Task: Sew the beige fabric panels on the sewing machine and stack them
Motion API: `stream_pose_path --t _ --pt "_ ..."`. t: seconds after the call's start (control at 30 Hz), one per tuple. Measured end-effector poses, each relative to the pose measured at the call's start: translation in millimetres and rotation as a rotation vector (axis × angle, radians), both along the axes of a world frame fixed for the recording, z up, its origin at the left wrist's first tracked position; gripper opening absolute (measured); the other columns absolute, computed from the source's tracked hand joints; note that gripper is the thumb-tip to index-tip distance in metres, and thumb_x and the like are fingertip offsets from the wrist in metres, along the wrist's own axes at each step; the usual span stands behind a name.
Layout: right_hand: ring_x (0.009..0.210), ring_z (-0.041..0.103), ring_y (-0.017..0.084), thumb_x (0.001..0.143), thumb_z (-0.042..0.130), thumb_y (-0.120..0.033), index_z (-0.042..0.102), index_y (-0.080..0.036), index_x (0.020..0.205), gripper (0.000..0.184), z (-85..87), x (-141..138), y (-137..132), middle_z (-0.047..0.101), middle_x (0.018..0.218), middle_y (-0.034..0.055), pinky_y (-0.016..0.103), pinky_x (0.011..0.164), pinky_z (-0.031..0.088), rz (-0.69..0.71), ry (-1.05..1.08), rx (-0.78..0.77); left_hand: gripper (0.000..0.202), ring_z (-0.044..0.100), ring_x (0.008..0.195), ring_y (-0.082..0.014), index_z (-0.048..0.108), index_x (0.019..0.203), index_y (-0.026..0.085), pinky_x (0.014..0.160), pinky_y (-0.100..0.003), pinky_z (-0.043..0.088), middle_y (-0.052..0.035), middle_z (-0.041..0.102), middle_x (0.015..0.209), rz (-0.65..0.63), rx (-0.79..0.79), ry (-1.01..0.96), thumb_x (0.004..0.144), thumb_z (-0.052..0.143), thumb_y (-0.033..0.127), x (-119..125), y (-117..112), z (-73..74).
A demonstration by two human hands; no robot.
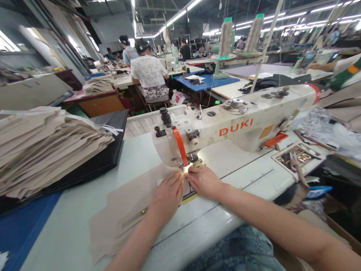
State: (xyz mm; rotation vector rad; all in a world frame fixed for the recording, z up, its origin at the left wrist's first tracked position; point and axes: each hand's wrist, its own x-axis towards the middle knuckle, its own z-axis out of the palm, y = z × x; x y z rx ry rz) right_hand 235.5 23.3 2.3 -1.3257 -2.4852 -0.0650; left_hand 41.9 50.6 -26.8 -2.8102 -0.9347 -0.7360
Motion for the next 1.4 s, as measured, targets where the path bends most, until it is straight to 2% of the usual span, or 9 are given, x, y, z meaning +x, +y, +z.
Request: stream_pose_path --t 0.13,0.43,0.7,0.93,1.03,1.17,1.27,1.4 --pt "0.086 0.057 0.021 0.097 0.049 -0.014 0.069 -0.011 0.093 0.021 1.5 -0.4 0.3 0.065 0.089 0.0105 0.033 0.078 0.041 0.000 -0.011 0.007 0.037 0.062 0.114 -0.0234 0.061 0.126 0.015 0.097 -0.041 0.054 -0.0124 0.067 0.124 -0.016 -0.003 -0.010 0.097 0.039 0.022 -0.8 1.1 -1.6" --pt "0.081 0.055 0.020 0.095 0.053 -0.017 0.069 -0.014 0.088 0.017 0.1 -0.3 -1.1 0.066 0.086 0.0081 0.032 0.074 0.040 -0.014 -0.011 0.011 0.034 0.063 0.113 -0.0238 0.063 0.120 0.013 0.094 -0.039 0.055 -0.0129 0.068 0.121 -0.026 0.045 0.016 0.097 0.039 0.021 -1.4 0.8 0.9" --pt "0.079 0.054 0.020 0.095 0.052 -0.017 0.068 -0.014 0.083 0.021 -0.8 -1.8 1.4 0.065 0.082 0.0076 0.032 0.074 0.040 -0.012 -0.005 0.023 0.036 0.064 0.109 -0.0254 0.065 0.115 0.009 0.092 -0.040 0.056 -0.0160 0.069 0.115 -0.023 0.089 0.053 0.098 0.036 0.022 0.7 12.5 4.5" --pt "0.077 0.054 0.020 0.093 0.055 -0.017 0.069 -0.015 0.081 0.018 -4.2 -0.5 1.2 0.065 0.081 0.0073 0.031 0.073 0.040 -0.009 0.029 0.056 0.036 0.064 0.109 -0.0249 0.064 0.115 0.012 0.094 -0.042 0.054 -0.0142 0.069 0.115 0.006 0.034 0.020 0.099 0.035 0.025 3.0 18.9 4.6" --pt "0.076 0.054 0.019 0.092 0.056 -0.017 0.069 -0.016 0.081 0.017 -5.6 0.2 -1.0 0.066 0.081 0.0072 0.031 0.072 0.041 0.015 0.062 0.092 0.035 0.063 0.113 -0.0234 0.064 0.118 0.014 0.096 -0.040 0.054 -0.0127 0.069 0.119 0.027 0.010 0.046 0.097 0.037 0.023 -3.5 9.4 4.2" --pt "0.079 0.055 0.020 0.091 0.056 -0.016 0.069 -0.016 0.082 0.016 -8.6 1.6 -4.7 0.066 0.082 0.0078 0.032 0.074 0.043 0.090 0.132 0.133 0.036 0.062 0.116 -0.0232 0.061 0.122 0.013 0.097 -0.040 0.054 -0.0138 0.066 0.125 0.074 -0.004 0.075 0.095 0.038 0.020 -22.2 -23.2 3.5" --pt "0.082 0.056 0.020 0.093 0.053 -0.017 0.069 -0.017 0.085 0.017 -10.5 2.6 -6.0 0.066 0.082 0.0077 0.032 0.076 0.044 0.158 0.171 0.137 0.038 0.060 0.120 -0.0235 0.059 0.127 0.015 0.099 -0.041 0.052 -0.0129 0.064 0.130 0.100 -0.063 0.076 0.094 0.042 0.020 -32.5 -48.9 3.4" --pt "0.080 0.056 0.021 0.095 0.050 -0.019 0.068 -0.017 0.086 0.020 -7.5 1.6 -9.6 0.065 0.078 0.0073 0.033 0.075 0.044 0.210 0.167 0.126 0.039 0.059 0.121 -0.0232 0.058 0.128 0.016 0.101 -0.042 0.051 -0.0122 0.063 0.131 0.141 -0.127 0.054 0.093 0.043 0.019 -35.3 -64.7 6.6"
